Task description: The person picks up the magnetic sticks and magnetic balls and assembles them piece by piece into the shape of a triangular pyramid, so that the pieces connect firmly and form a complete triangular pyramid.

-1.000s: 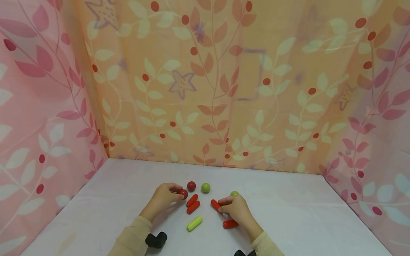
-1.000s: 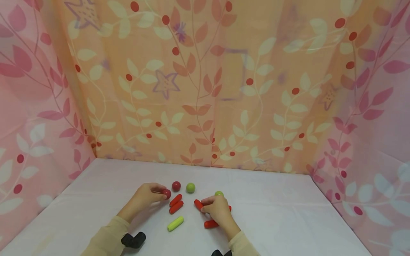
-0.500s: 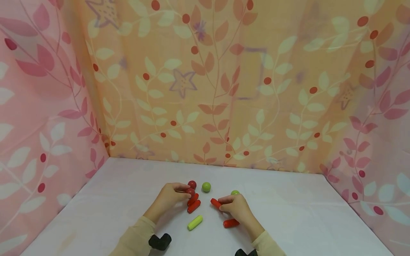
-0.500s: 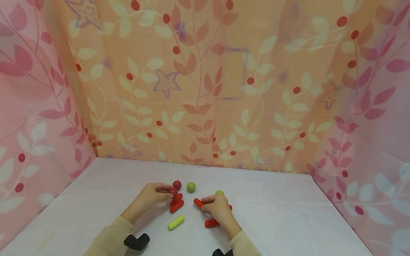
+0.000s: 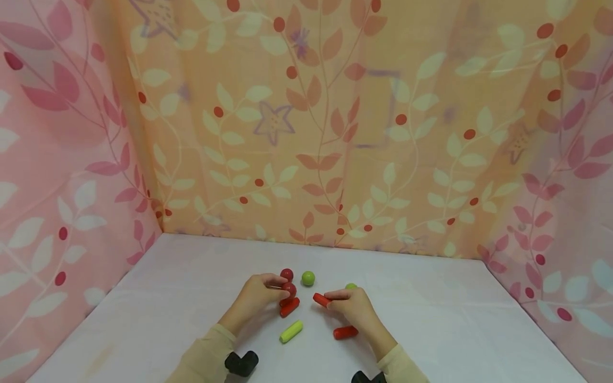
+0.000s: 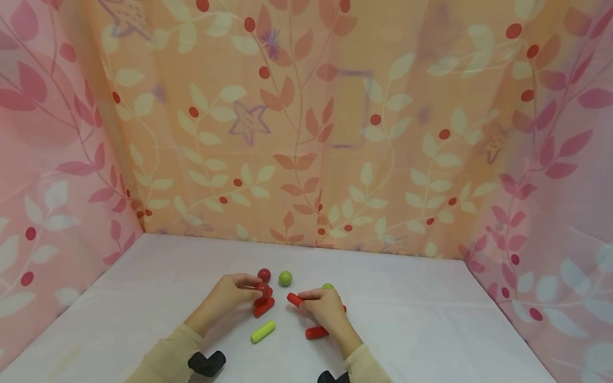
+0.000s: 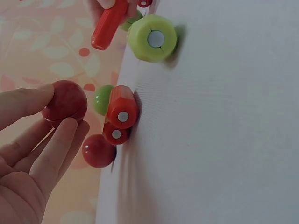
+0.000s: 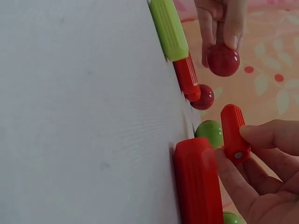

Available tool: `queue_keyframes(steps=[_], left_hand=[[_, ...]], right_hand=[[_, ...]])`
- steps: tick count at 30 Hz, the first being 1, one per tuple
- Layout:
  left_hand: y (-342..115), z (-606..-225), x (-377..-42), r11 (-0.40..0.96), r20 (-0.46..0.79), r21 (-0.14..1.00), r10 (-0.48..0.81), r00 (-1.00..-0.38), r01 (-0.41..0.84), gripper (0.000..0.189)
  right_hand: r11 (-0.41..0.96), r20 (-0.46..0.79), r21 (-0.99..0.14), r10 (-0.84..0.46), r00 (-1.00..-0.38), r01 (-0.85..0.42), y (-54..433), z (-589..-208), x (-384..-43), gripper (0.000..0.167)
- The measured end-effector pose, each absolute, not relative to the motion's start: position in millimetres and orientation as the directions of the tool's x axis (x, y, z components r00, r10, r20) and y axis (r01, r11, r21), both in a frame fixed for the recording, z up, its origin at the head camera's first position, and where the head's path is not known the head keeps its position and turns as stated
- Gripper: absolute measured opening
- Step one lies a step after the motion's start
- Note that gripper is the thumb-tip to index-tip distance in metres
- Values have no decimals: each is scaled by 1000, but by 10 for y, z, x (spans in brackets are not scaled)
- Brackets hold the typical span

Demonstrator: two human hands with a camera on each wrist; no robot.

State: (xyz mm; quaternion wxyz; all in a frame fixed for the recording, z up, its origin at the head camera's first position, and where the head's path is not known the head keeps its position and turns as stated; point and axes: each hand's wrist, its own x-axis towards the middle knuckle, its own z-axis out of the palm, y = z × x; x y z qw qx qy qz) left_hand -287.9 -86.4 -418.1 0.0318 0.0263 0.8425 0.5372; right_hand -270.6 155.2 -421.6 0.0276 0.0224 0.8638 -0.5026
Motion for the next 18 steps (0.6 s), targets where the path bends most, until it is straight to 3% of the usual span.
queue_keyframes(steps=[18], left_hand=[[-784, -4153, -2827, 402, -19, 915, 95, -995, 21, 33]], right_hand=[[475, -53, -879, 1, -999, 47, 1517, -4139, -2647, 20]])
